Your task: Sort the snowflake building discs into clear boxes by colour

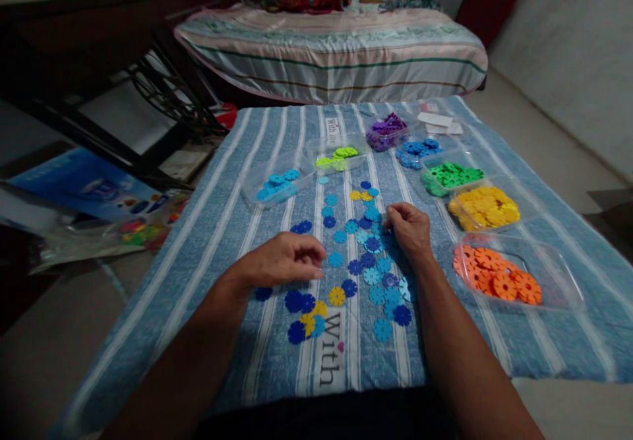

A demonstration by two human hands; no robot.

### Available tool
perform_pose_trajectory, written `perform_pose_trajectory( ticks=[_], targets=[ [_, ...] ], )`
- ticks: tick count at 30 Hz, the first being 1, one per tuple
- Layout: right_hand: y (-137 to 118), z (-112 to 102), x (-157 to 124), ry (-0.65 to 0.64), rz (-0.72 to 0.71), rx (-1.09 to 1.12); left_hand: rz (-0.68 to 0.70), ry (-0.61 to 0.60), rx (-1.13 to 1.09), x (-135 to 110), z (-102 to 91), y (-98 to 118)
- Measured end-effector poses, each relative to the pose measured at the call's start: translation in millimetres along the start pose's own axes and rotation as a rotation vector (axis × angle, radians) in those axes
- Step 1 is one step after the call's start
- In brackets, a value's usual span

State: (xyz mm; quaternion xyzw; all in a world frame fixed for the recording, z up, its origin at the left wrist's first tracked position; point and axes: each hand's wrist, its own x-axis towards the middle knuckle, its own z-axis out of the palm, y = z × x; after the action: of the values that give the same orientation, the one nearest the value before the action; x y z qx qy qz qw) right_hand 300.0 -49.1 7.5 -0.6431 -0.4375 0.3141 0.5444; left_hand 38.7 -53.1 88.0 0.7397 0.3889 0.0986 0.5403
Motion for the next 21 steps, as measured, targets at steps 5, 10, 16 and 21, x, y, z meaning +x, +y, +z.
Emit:
perform_pose_trajectory(
  ticks=[5, 10, 16, 21],
  targets=[
    [-1.7, -0.4, -0.8, 0.014, -0.002, -0.005, 0.097, -0.248, 0.578, -18.3, 14.3, 15.9],
    [-0.1, -1.9, 0.1, -0.006, -0.016, -0.023, 0.067, -0.247, 0.837, -37.6, 35.4, 19.0],
    [0.3, -2.2, 0.3, 0.005, -0.022, -0.031, 0.066, -0.198, 0.9, -49.2, 46.2, 17.1],
    [0.6, -1.8, 0.7, -0.002, -0.024, -0.022, 0.157, -0.164, 0.873, -41.3, 37.9, 3.5]
  ],
)
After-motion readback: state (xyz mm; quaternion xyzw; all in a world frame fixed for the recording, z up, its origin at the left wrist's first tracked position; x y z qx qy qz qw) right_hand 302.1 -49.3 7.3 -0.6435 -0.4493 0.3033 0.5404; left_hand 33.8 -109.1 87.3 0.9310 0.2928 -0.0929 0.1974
